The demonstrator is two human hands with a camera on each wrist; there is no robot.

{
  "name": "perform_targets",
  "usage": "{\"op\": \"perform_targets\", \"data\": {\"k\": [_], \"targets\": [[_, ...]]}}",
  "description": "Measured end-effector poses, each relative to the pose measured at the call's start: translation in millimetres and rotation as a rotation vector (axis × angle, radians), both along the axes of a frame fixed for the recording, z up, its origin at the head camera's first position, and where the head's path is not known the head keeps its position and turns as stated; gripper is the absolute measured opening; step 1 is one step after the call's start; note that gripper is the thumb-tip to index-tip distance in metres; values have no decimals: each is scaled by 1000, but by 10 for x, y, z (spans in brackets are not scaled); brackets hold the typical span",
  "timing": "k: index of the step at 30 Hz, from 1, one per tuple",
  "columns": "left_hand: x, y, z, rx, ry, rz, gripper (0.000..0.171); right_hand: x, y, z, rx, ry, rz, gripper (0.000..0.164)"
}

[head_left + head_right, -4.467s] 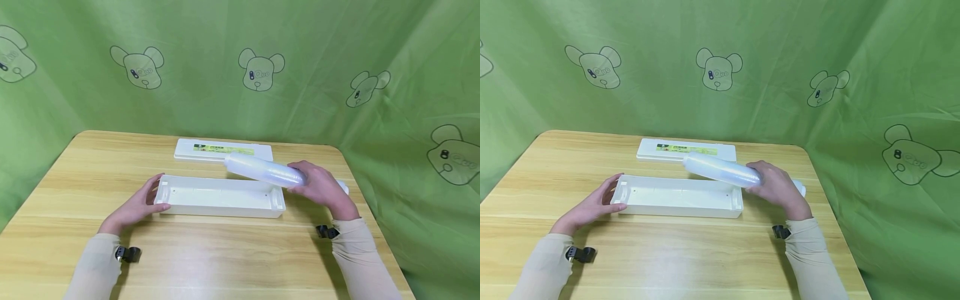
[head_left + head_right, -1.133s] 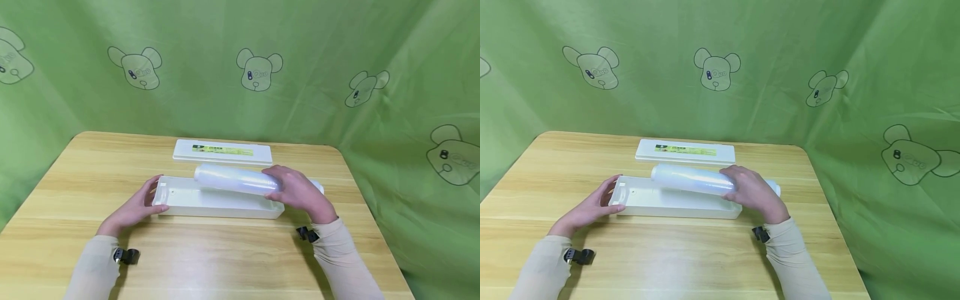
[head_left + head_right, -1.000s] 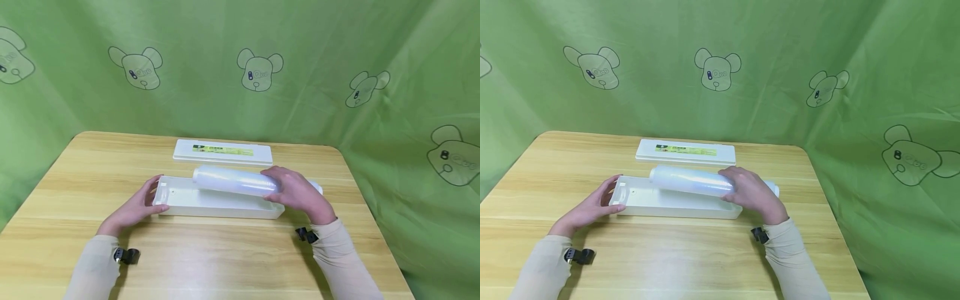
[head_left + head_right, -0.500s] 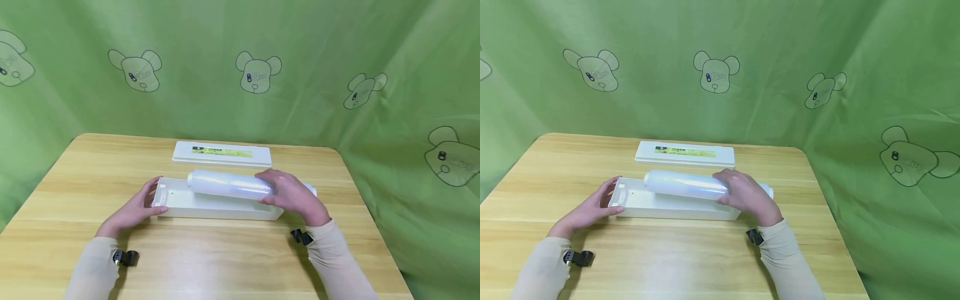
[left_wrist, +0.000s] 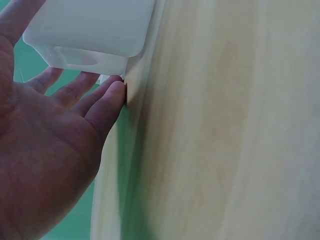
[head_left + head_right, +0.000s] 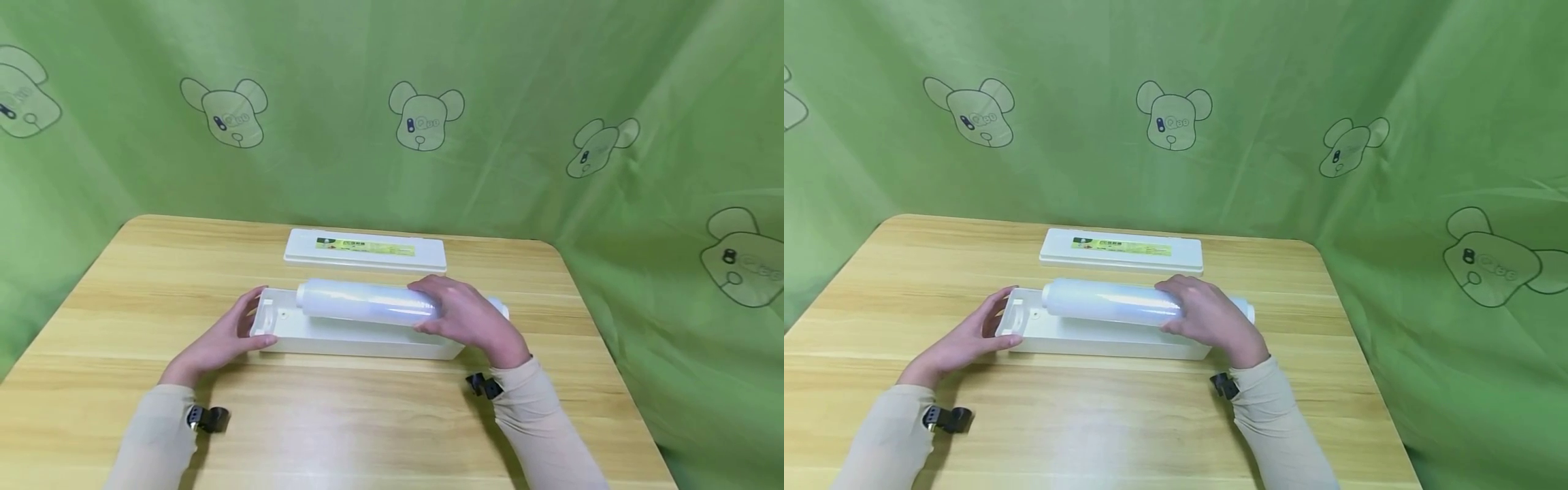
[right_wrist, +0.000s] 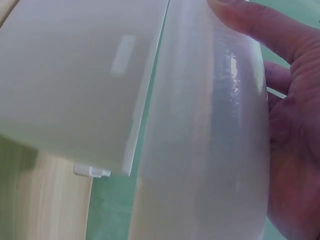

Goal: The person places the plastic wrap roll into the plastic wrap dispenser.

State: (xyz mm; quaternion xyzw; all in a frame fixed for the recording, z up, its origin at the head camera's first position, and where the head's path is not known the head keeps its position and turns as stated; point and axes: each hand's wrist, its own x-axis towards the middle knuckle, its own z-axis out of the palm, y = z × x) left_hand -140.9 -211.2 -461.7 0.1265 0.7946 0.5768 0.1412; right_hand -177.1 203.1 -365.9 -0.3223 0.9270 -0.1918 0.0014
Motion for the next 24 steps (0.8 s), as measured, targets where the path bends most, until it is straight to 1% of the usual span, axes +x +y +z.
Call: {"op": "perform_targets", "data": {"k": [5,12,18,24], "targets": [[-7,-3,-12,6,1,-1,101,-3,-60,19,3,1,11,64],[0,2,7,4,-7,-7,101,-2,-119,20,3,-20,18,64],[-12,-23,31,-13,5,4,101,-20,-184,9,17,6,47,63],[-21,-18,1,4,4,-8,101,-11,-219,-8,30,-10,46,62]]}}
